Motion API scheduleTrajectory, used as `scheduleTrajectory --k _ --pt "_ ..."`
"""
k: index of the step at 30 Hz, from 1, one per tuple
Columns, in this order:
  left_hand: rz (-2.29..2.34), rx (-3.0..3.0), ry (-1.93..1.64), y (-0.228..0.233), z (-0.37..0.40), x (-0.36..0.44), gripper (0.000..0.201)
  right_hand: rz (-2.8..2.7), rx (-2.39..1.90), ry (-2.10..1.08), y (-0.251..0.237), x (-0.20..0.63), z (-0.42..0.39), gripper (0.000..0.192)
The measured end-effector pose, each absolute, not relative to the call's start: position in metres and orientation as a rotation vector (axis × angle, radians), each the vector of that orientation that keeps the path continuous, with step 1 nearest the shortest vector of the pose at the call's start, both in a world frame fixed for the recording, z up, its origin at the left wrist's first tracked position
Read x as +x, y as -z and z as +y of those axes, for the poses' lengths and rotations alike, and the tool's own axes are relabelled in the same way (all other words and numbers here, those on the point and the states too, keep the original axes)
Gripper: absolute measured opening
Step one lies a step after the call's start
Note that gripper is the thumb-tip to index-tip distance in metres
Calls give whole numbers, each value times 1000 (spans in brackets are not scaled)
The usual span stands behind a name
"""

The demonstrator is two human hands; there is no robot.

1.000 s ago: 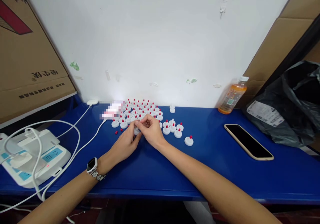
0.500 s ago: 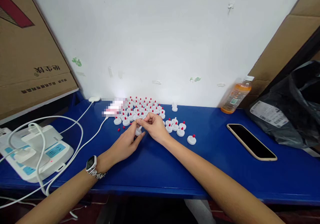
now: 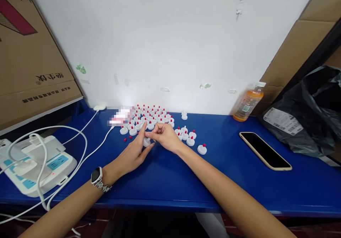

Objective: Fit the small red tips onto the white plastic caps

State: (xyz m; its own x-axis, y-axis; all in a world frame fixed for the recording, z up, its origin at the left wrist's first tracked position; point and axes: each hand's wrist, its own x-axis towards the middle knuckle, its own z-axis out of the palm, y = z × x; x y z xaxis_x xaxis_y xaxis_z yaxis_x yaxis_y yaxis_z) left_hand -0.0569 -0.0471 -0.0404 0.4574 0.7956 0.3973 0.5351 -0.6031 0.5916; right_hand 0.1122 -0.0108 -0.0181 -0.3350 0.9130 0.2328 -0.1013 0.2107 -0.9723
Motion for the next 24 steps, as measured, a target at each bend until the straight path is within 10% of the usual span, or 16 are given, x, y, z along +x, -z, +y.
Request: scheduleTrajectory --k 10,15,24 --pt "1107 2324 -921 42 -52 -52 77 -1678 -808 -1274 16 116 -15 48" --pt "1363 2422 -1052 46 -40 -54 76 -1960 -1006 -774 3 125 0 27" --pt "1490 2440 -1007 41 -39 -62 25 -2383 -1217 -299 -2 114 34 13"
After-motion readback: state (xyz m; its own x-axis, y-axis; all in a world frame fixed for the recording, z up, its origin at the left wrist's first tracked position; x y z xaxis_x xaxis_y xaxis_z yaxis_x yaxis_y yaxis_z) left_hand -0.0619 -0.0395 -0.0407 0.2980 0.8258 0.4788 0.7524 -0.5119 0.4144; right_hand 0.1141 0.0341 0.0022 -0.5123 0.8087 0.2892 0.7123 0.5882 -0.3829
